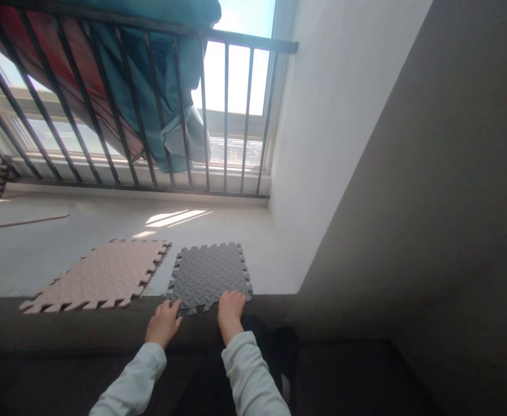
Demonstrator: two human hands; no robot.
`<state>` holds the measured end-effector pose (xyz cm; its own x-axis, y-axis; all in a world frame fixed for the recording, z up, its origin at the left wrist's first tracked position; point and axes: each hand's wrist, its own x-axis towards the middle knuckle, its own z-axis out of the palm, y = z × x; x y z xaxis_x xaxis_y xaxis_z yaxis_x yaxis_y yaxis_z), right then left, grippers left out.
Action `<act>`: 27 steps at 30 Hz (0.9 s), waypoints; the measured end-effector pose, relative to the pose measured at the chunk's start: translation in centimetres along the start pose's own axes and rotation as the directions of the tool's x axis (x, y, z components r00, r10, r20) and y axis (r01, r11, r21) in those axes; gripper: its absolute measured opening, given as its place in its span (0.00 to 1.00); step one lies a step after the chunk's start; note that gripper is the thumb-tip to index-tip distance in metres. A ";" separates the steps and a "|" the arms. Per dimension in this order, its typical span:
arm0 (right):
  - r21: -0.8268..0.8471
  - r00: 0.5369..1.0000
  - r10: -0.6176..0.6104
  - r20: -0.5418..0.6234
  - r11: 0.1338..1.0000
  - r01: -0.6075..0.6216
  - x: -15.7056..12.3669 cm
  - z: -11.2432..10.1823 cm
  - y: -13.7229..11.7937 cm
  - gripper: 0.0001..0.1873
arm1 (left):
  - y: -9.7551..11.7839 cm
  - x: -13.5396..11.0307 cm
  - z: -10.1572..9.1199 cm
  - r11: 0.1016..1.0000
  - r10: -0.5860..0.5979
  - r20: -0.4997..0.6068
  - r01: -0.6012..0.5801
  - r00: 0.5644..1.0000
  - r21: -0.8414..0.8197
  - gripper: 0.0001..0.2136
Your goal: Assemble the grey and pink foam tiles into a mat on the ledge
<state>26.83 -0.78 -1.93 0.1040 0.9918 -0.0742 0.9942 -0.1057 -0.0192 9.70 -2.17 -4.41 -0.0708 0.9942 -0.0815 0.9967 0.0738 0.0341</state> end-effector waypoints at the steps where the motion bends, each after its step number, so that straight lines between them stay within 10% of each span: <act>1: -0.005 1.000 -0.006 -0.006 1.000 0.006 0.2 0.0 0.1 0.12 | -0.1 0.1 0.0 1.000 0.004 -0.008 -0.004 1.000 0.009 0.19; 27: 0.007 0.969 0.247 0.018 0.969 -0.248 1.8 -1.1 12.3 0.15 | 11.7 3.9 -0.6 0.942 0.327 -0.039 -0.329 0.944 -0.067 0.14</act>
<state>39.30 -0.16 -1.17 0.3462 0.9333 -0.0950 0.9373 -0.3484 -0.0070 21.04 2.57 -3.69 0.2576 0.9659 -0.0266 0.9594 -0.2524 0.1255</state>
